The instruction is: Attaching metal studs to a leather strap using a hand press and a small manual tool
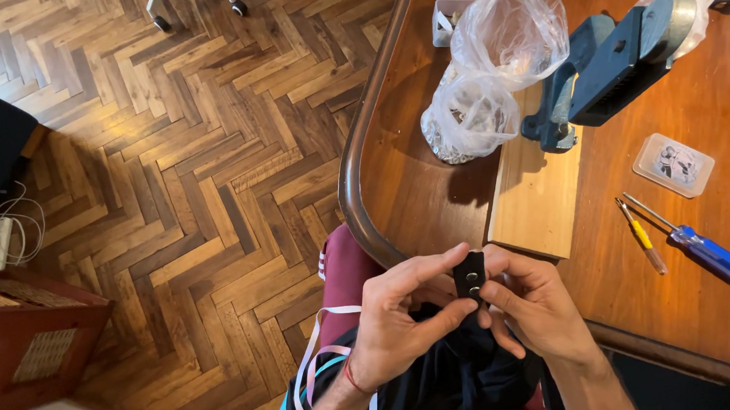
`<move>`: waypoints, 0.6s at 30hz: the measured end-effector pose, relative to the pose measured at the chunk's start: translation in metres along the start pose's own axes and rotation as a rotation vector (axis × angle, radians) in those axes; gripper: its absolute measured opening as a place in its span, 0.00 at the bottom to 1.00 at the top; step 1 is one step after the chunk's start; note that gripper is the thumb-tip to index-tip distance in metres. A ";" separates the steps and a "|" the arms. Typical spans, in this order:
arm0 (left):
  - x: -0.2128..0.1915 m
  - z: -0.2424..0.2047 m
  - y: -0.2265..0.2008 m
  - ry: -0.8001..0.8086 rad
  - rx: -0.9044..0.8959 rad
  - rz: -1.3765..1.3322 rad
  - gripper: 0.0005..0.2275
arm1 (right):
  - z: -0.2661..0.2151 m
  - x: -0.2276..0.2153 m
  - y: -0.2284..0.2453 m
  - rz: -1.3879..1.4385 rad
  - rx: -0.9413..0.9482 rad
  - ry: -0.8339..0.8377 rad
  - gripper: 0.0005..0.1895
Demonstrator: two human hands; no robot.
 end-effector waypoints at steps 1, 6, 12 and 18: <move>0.000 0.001 -0.001 0.013 -0.008 -0.033 0.27 | -0.001 -0.002 -0.003 0.045 0.030 0.007 0.12; -0.002 0.004 -0.004 0.021 0.009 0.063 0.26 | -0.002 0.000 -0.006 0.028 0.139 -0.102 0.11; -0.002 0.001 0.001 -0.013 0.025 0.127 0.25 | -0.003 0.008 -0.001 -0.038 0.129 -0.132 0.13; 0.001 -0.001 0.006 -0.045 -0.039 -0.008 0.24 | -0.003 0.014 0.002 -0.071 0.082 -0.118 0.13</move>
Point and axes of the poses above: each hand's wrist, its own z-axis towards the middle knuckle, its own x-axis out of the palm, y = z × x, the point moved 4 cm from there along z, towards the middle knuckle, and after that the axes turned 9 degrees about x, right-handed, at the moved point
